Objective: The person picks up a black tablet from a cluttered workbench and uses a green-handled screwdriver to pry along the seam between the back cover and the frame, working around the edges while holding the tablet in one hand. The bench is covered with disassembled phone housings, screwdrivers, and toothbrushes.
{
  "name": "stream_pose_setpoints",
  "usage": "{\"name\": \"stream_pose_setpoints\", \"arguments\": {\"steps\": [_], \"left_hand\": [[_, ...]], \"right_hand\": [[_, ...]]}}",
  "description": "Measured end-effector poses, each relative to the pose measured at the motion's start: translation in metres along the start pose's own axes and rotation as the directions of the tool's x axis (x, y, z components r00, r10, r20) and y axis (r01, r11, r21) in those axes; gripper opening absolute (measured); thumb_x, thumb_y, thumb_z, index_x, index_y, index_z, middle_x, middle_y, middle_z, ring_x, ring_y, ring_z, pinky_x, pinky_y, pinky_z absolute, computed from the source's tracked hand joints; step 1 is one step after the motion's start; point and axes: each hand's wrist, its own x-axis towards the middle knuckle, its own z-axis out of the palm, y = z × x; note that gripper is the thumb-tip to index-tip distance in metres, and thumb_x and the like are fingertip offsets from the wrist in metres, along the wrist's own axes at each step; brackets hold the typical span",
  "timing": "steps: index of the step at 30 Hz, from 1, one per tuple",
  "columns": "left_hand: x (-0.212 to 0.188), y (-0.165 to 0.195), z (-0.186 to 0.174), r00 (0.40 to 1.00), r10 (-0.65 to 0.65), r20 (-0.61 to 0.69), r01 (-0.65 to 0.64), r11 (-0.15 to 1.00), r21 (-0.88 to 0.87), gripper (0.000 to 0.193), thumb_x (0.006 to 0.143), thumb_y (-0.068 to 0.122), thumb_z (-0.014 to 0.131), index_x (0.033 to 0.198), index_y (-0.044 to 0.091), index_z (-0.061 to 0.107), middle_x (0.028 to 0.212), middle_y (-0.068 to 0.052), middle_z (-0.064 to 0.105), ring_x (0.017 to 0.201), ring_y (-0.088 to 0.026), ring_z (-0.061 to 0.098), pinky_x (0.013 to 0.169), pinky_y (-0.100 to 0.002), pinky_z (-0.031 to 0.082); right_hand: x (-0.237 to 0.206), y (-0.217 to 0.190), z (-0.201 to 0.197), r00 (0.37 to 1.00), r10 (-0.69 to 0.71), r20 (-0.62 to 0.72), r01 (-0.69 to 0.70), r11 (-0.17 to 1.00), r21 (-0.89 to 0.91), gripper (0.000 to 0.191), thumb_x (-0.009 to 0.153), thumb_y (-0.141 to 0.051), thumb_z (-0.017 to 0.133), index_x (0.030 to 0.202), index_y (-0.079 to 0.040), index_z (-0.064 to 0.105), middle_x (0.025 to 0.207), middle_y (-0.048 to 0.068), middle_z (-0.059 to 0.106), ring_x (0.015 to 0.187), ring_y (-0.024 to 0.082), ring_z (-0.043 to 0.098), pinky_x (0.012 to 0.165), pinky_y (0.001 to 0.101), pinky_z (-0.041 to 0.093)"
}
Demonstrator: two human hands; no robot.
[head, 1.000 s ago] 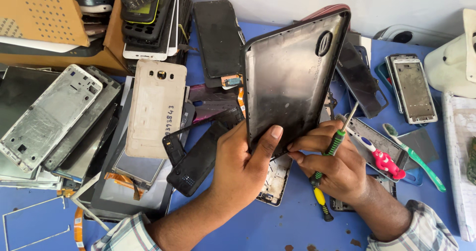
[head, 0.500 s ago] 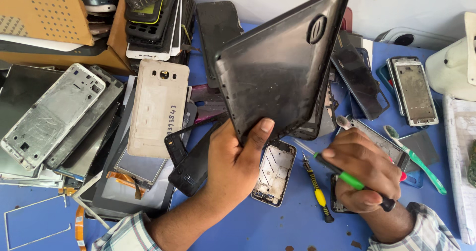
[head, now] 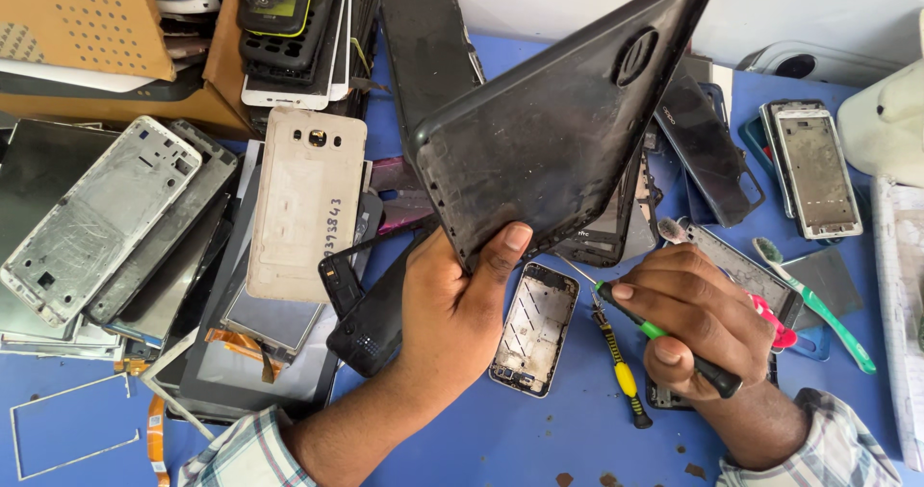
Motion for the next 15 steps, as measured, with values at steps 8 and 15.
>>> {"name": "stream_pose_setpoints", "arguments": {"steps": [8, 15], "left_hand": [[-0.0013, -0.0007, -0.0002, 0.999, 0.036, 0.000, -0.036, 0.999, 0.015, 0.022, 0.105, 0.022, 0.064, 0.103, 0.000, 0.070, 0.084, -0.004, 0.072, 0.074, -0.010, 0.064, 0.069, -0.026, 0.051], [-0.0009, -0.0026, 0.0012, 1.000, -0.017, 0.007, 0.017, 1.000, -0.008, 0.022, 0.104, 0.021, 0.065, 0.100, 0.000, 0.070, 0.082, -0.004, 0.072, 0.072, -0.010, 0.064, 0.066, -0.025, 0.051]], "right_hand": [[0.0017, -0.0014, -0.0015, 0.999, 0.014, 0.036, -0.013, 1.000, -0.007, 0.044, 0.113, -0.032, 0.048, 0.101, 0.008, 0.063, 0.092, 0.018, 0.067, 0.082, 0.032, 0.070, 0.073, 0.0423, 0.058], [0.0016, -0.0015, -0.0032, 0.999, 0.024, 0.046, -0.024, 1.000, -0.008, 0.043, 0.113, -0.031, 0.048, 0.101, 0.007, 0.063, 0.091, 0.018, 0.067, 0.082, 0.031, 0.070, 0.074, 0.0434, 0.058]]}}
